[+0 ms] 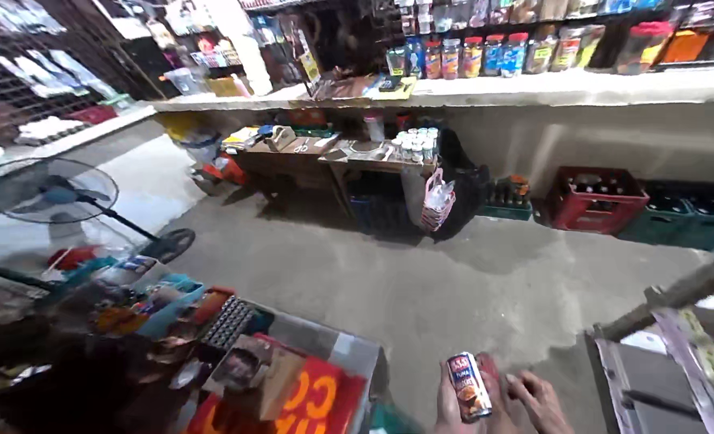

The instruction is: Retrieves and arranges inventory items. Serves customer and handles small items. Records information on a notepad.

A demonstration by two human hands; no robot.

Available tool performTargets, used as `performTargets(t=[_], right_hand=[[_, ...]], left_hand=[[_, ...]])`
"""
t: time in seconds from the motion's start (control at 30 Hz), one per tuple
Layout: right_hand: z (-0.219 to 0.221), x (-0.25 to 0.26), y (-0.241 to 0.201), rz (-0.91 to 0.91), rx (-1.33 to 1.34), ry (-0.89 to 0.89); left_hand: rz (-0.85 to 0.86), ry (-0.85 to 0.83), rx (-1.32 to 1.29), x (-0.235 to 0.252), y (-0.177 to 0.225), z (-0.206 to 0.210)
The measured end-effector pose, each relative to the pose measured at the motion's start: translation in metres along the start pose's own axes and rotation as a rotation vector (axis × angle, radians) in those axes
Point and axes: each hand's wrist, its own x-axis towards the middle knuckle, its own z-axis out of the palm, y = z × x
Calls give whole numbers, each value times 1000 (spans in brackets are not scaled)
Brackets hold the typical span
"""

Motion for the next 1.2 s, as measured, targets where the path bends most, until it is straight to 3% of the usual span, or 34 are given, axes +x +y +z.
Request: performTargets(t=[0.2, 0.27, 0.33, 0.4, 0.5, 0.6, 0.7, 0.77, 0.9, 1.0, 1.2], right_hand=[[22, 198, -51, 87, 156, -329], [49, 239, -81, 56, 120, -498], [78, 273, -96, 40, 69, -596], [106, 316, -103, 18, 64, -711], [151, 395, -112, -3, 57, -969], [207, 473, -119, -65, -40, -1195], [282, 545, -117, -72, -71, -1140], [323, 595, -123, -53, -160, -1079], [388, 719, -182, -197, -374, -998], [410, 810, -240, -363, -402, -771], [422, 1004, -358, -726, -358, -231]], left_hand=[[227, 76, -16, 119, 66, 80], [328, 100, 106, 142, 89, 100], [438, 237, 235, 158, 116, 113], [541, 363, 245, 185, 149, 106], [619, 354, 206, 217, 210, 89], [645, 370, 257, 274, 270, 36], [551, 432, 122, 329, 358, 33], [490, 377, 27, 368, 407, 21], [455, 537, 73, 391, 543, 39], [499, 600, 108, 391, 631, 44], [512, 692, 91, 427, 769, 35]])
